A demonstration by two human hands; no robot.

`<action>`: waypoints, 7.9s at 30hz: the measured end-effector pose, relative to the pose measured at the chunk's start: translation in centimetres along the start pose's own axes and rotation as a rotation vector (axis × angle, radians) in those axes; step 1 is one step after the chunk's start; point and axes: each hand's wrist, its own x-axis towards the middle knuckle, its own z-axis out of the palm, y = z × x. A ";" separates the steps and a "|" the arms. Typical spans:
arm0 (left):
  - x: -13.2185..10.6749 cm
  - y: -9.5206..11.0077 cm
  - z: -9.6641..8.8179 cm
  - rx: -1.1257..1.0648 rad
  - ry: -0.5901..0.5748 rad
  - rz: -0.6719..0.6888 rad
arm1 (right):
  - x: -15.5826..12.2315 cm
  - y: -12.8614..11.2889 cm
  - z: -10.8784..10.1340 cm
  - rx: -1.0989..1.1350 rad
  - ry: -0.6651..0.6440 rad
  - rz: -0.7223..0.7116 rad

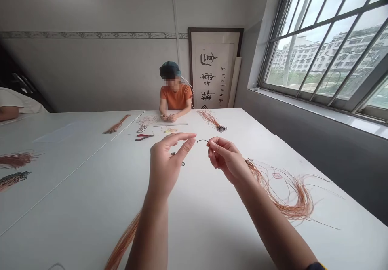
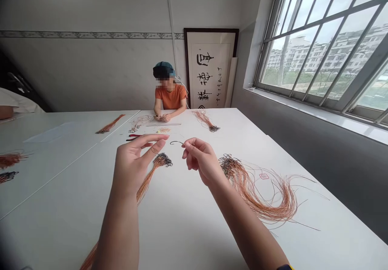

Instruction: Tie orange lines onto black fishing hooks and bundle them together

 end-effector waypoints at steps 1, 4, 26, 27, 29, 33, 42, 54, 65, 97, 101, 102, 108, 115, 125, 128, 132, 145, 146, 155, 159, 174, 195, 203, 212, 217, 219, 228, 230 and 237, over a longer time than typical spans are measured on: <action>0.0 0.0 0.0 0.019 -0.005 0.009 | -0.2 0.0 0.0 0.000 -0.006 0.003; -0.1 0.1 0.1 0.052 -0.028 0.029 | -0.6 -0.1 0.0 -0.002 -0.026 0.014; -0.5 0.1 1.0 0.133 -0.023 0.078 | -1.5 -1.2 -1.3 -0.187 -0.083 -0.128; -0.5 0.0 1.0 0.127 -0.029 0.061 | -1.5 -1.2 -1.3 -0.202 -0.077 -0.138; -0.5 -0.1 1.1 0.111 -0.042 0.028 | -1.6 -1.2 -1.3 -0.241 -0.060 -0.158; -0.4 -0.1 1.3 0.084 -0.054 0.009 | -1.7 -1.3 -1.2 -0.312 -0.031 -0.201; -0.5 0.3 1.3 0.138 -0.023 0.137 | -1.9 -1.8 -1.6 -0.236 -0.086 -0.197; -0.7 0.3 1.4 0.131 0.005 0.226 | -3.1 -2.4 -1.0 -0.353 0.005 -0.299; -0.9 0.7 1.9 0.122 -0.002 0.312 | -4.1 -1.8 0.4 -0.698 0.217 -0.662; -0.3 0.0 2.1 0.130 0.008 0.605 | -5.1 -3.5 -0.5 -0.410 0.071 -0.440; -0.5 0.1 2.1 0.124 -0.014 0.620 | -5.6 -3.5 -0.3 -0.497 0.096 -0.549; -0.5 0.1 2.1 0.124 -0.019 0.621 | -5.6 -3.4 -0.2 -0.519 0.106 -0.577; -0.4 0.0 2.0 0.137 -0.026 0.621 | -5.7 -3.3 -0.1 -0.657 0.155 -0.713; -0.5 0.6 1.7 0.106 -0.063 0.655 | -5.5 -3.2 -0.4 -0.765 0.172 -0.898; -1.2 1.0 1.5 -0.067 -0.076 0.275 | -5.1 -2.9 -0.5 -0.857 0.202 -1.066; -1.3 1.1 1.7 -0.088 -0.072 0.282 | -5.0 -2.9 -0.6 -0.836 0.169 -1.025; -1.3 1.1 1.8 -0.100 -0.045 0.250 | -4.7 -2.8 -0.4 -0.809 0.152 -0.972; -1.2 0.8 2.0 -0.057 -0.060 0.292 | -4.5 -2.6 0.1 -0.847 0.230 -1.107; -1.2 0.8 2.0 -0.053 -0.063 0.298 | -4.4 -2.6 0.1 -0.863 0.239 -1.118; -0.9 0.4 2.2 -0.013 -0.079 0.436 | -4.2 -2.2 0.0 -0.796 0.175 -0.984; -0.6 0.1 2.4 -0.013 -0.087 0.479 | -4.2 -2.1 0.1 -0.746 0.175 -0.886; -0.1 -0.6 2.5 -0.168 -0.033 0.435 | -5.3 -3.0 0.1 -0.450 0.156 -0.466; -0.8 0.5 2.2 -0.191 -0.036 0.369 | -5.4 -2.4 0.1 -0.894 0.177 -1.099; -1.1 0.6 2.1 -0.177 -0.006 0.290 | -5.7 -2.6 0.0 -0.779 0.133 -0.844; -1.1 0.6 2.2 -0.141 -0.002 0.222 | -5.4 -2.3 0.6 -0.832 0.139 -0.886; -1.0 0.8 2.5 -0.195 -0.076 0.157 | -5.2 -2.2 0.5 -0.738 0.185 -0.775; -0.9 0.8 2.6 -0.238 -0.127 0.149 | -5.2 -2.3 0.5 -0.624 0.183 -0.685; -1.0 0.8 2.6 -0.281 -0.190 0.078 | -4.8 -2.2 0.4 -0.217 0.012 -0.413; -1.0 0.9 2.5 -0.310 -0.184 0.073 | -4.8 -2.1 0.3 -0.208 -0.017 -0.379; -1.7 1.4 3.0 -0.246 -0.112 0.125 | -5.1 -2.1 0.6 -0.392 0.021 -0.562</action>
